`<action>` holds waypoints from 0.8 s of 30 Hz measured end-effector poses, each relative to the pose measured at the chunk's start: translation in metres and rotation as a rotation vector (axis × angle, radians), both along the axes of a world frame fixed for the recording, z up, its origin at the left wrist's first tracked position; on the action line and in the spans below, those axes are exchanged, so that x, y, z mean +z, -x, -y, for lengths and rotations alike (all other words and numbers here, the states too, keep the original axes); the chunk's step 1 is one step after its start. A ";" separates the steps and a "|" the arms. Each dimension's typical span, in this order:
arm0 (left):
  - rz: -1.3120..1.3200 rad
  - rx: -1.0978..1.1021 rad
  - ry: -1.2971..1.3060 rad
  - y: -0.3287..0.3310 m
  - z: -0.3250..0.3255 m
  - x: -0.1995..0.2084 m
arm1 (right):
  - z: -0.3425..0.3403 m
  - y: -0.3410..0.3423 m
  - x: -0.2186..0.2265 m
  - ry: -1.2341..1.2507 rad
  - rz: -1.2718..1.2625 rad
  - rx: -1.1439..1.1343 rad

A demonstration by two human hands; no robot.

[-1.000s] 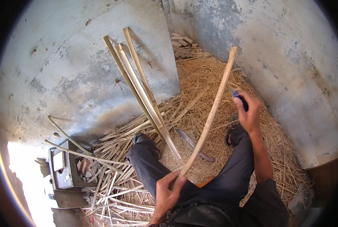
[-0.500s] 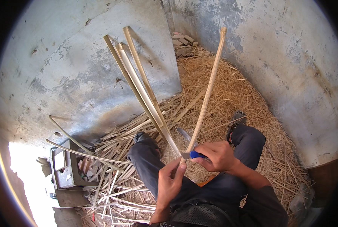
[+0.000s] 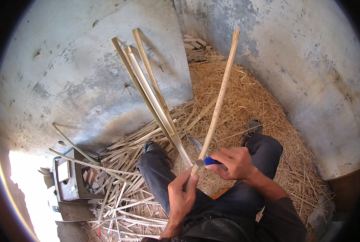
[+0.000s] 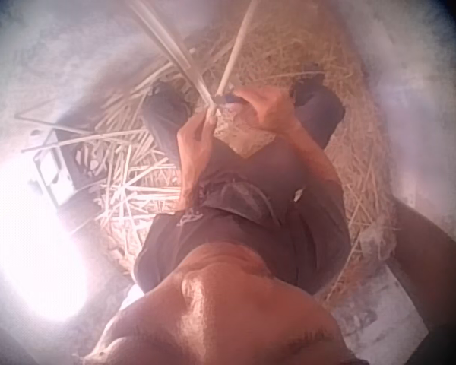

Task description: The person sits on a straw-covered floor and uses a knife to shave and smooth long bamboo strips. They hold the bamboo with one hand and scrape the surface with the other, occasionally switching between a large knife and a smaller utility knife to refine the edges.

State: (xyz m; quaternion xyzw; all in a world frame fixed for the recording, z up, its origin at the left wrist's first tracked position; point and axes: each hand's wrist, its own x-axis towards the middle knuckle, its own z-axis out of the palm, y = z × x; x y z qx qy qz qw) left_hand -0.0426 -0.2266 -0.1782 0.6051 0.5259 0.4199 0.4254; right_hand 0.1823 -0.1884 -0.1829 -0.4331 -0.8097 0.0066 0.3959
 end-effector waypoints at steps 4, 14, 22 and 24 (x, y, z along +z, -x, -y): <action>-0.028 0.006 -0.008 0.001 0.001 0.004 | 0.000 -0.002 0.008 0.000 0.049 -0.002; -0.066 0.018 0.086 0.013 0.015 -0.003 | -0.036 -0.024 0.019 -0.009 -0.045 -0.084; -0.056 0.047 0.142 0.030 0.027 -0.013 | -0.082 -0.043 0.030 -0.009 -0.047 -0.115; -0.092 0.025 0.153 0.038 0.035 -0.017 | -0.114 -0.067 0.034 0.097 -0.123 -0.278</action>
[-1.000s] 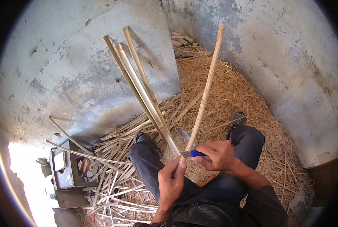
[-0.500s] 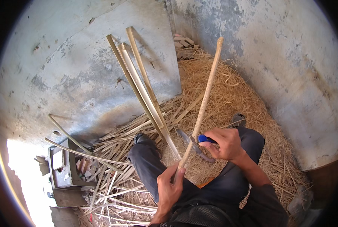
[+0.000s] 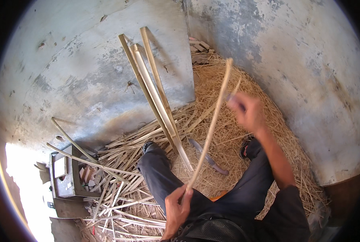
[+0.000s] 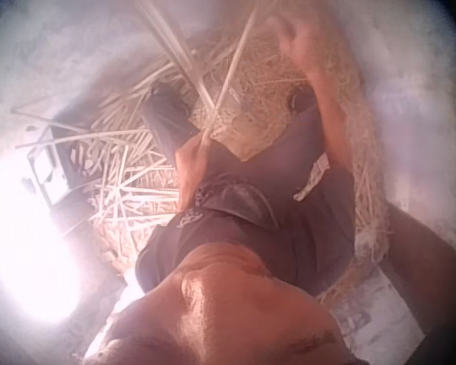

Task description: The person sits on a straw-covered floor and uses a knife to shave and smooth long bamboo strips. They hold the bamboo with one hand and scrape the surface with the other, occasionally switching between a large knife and a smaller utility knife to refine the edges.

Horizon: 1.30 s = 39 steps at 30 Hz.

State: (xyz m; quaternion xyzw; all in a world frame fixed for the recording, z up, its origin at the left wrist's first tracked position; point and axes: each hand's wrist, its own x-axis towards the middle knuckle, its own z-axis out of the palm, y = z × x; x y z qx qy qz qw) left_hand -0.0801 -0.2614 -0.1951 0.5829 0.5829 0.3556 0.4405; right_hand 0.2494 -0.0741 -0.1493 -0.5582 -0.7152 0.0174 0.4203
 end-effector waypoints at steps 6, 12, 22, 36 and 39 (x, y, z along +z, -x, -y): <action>0.362 -0.002 0.449 0.028 0.012 -0.006 | -0.030 -0.030 0.027 0.067 0.031 -0.019; 0.735 -0.094 0.505 0.040 -0.026 -0.027 | -0.040 -0.015 0.029 0.251 -0.559 0.235; 0.819 -0.255 0.579 0.019 -0.049 -0.043 | -0.010 0.007 0.003 0.455 -0.857 0.607; 0.511 -0.500 0.322 -0.016 -0.070 -0.033 | 0.009 0.025 -0.002 0.552 -0.893 0.471; 0.501 -0.510 0.193 -0.025 -0.084 -0.025 | 0.009 0.024 -0.005 0.517 -0.905 0.470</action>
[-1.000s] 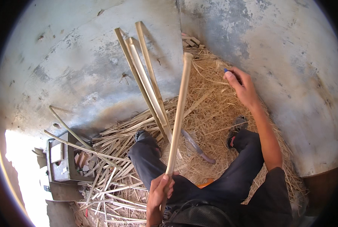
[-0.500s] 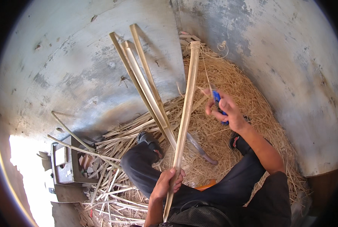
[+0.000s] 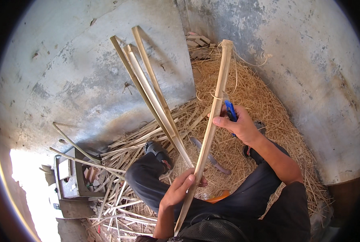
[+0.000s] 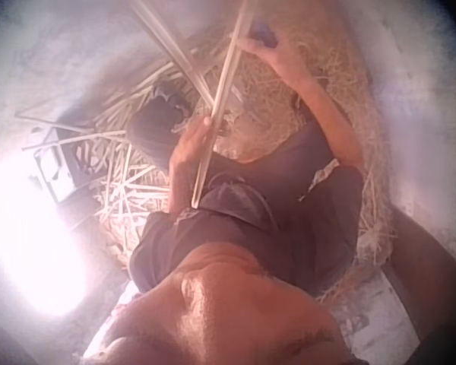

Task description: The person sits on a straw-covered floor and uses a knife to shave and smooth long bamboo strips. They hold the bamboo with one hand and scrape the surface with the other, occasionally switching between a large knife and a smaller utility knife to refine the edges.

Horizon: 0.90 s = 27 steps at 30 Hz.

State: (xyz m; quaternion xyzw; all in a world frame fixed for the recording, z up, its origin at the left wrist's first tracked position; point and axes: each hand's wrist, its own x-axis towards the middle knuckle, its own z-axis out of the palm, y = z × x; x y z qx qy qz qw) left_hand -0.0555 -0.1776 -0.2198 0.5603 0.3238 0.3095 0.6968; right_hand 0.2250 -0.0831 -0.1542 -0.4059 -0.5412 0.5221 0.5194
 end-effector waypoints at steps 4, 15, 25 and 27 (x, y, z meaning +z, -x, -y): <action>0.083 -0.110 0.207 0.002 -0.008 0.009 | -0.003 -0.002 -0.006 -0.056 0.062 -0.058; -0.278 0.345 -0.137 -0.016 -0.007 0.041 | 0.044 0.027 -0.011 -0.775 0.777 -0.100; -0.401 0.459 -0.320 -0.031 0.002 0.050 | 0.057 0.044 -0.007 -0.830 0.916 -0.115; -0.471 0.493 -0.378 -0.035 0.002 0.055 | 0.057 0.045 -0.005 -0.836 0.923 -0.128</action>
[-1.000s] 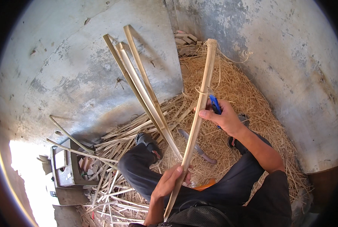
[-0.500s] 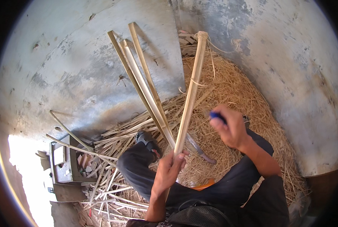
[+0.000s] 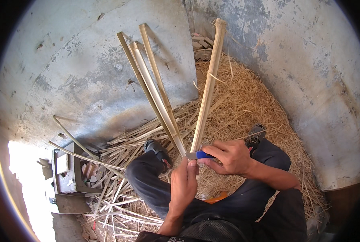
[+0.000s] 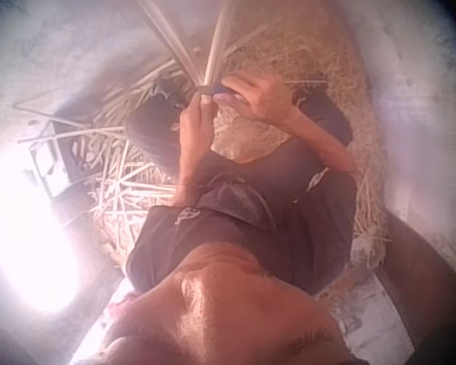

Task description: The person sits on a straw-covered floor and uses a knife to shave and smooth long bamboo strips. They hold the bamboo with one hand and scrape the surface with the other, occasionally switching between a large knife and a smaller utility knife to refine the edges.

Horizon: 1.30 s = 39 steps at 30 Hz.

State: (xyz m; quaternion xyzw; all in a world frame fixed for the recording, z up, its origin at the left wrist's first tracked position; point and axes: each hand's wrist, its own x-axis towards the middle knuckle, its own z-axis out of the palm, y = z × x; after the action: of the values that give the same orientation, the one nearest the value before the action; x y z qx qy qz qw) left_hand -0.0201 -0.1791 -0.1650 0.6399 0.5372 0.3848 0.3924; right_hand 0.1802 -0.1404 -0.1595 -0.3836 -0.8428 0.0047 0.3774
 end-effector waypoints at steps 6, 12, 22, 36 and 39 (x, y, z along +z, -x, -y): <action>-0.085 0.053 -0.111 -0.003 -0.002 -0.001 | -0.002 0.001 -0.003 -0.032 -0.009 -0.029; -0.064 0.082 -0.092 -0.003 -0.002 -0.001 | -0.005 0.003 -0.001 -0.029 0.010 -0.056; -0.097 0.097 -0.098 0.004 0.002 -0.006 | -0.008 0.006 0.005 -0.053 0.011 -0.083; -0.145 0.128 -0.041 0.014 0.013 -0.019 | -0.026 -0.002 0.006 0.006 0.003 -0.118; -0.145 0.123 -0.055 0.015 0.012 -0.022 | -0.028 0.002 0.009 -0.002 -0.035 -0.129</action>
State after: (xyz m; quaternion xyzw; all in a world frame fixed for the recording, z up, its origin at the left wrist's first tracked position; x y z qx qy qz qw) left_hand -0.0352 -0.1910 -0.1873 0.6425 0.5915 0.3755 0.3104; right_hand 0.1785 -0.1122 -0.1508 -0.4364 -0.8097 -0.0138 0.3922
